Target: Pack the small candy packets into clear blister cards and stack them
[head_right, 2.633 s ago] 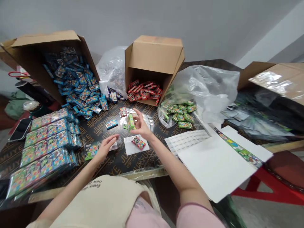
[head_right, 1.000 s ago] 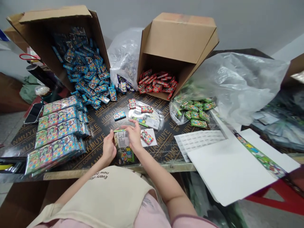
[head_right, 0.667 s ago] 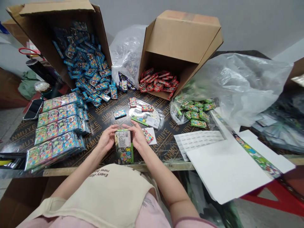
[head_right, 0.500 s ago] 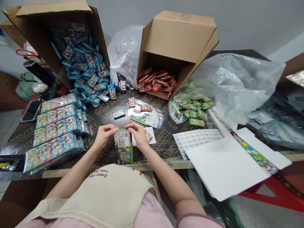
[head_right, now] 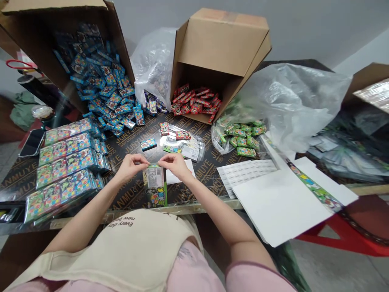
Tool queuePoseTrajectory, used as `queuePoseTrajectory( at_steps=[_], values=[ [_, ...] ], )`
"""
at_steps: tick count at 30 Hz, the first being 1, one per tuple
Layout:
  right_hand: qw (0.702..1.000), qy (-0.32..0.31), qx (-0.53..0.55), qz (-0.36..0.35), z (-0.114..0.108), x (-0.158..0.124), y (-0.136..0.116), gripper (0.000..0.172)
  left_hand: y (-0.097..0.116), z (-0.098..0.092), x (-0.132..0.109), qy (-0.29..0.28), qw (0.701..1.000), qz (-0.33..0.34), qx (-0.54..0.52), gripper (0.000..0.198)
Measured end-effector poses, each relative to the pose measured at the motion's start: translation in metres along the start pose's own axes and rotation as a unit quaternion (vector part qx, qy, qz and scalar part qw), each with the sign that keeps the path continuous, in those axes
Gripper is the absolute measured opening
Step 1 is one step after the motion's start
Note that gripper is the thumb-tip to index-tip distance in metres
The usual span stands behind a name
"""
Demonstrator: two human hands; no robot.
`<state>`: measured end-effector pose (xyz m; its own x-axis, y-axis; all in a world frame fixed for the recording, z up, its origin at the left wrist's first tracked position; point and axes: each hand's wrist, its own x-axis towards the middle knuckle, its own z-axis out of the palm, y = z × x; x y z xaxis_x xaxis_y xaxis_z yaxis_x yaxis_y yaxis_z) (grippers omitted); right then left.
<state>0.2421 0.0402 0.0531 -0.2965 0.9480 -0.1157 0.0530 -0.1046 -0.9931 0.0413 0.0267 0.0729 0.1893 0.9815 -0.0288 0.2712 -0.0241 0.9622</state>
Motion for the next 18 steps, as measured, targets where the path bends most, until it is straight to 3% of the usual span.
queuePoseTrajectory(
  at_steps=[5, 8, 12, 18],
  values=[
    [0.982, -0.131, -0.113, -0.080, -0.025, 0.005, 0.001, 0.033, 0.003, -0.003, -0.012, -0.026, 0.983, 0.147, 0.106, 0.012],
    [0.955, -0.062, -0.265, -0.122, -0.038, 0.016, 0.020, 0.025, 0.002, -0.006, -0.015, -0.012, 0.969, 0.180, 0.170, 0.009],
    [0.888, 0.011, -0.459, -0.035, -0.040, 0.026, 0.058, 0.012, -0.001, -0.006, -0.018, -0.007, 0.957, 0.170, 0.235, 0.015],
    [0.879, 0.044, -0.475, -0.023, -0.033, 0.026, 0.081, 0.006, -0.005, -0.003, -0.020, -0.012, 0.953, 0.163, 0.253, 0.022]
  ],
)
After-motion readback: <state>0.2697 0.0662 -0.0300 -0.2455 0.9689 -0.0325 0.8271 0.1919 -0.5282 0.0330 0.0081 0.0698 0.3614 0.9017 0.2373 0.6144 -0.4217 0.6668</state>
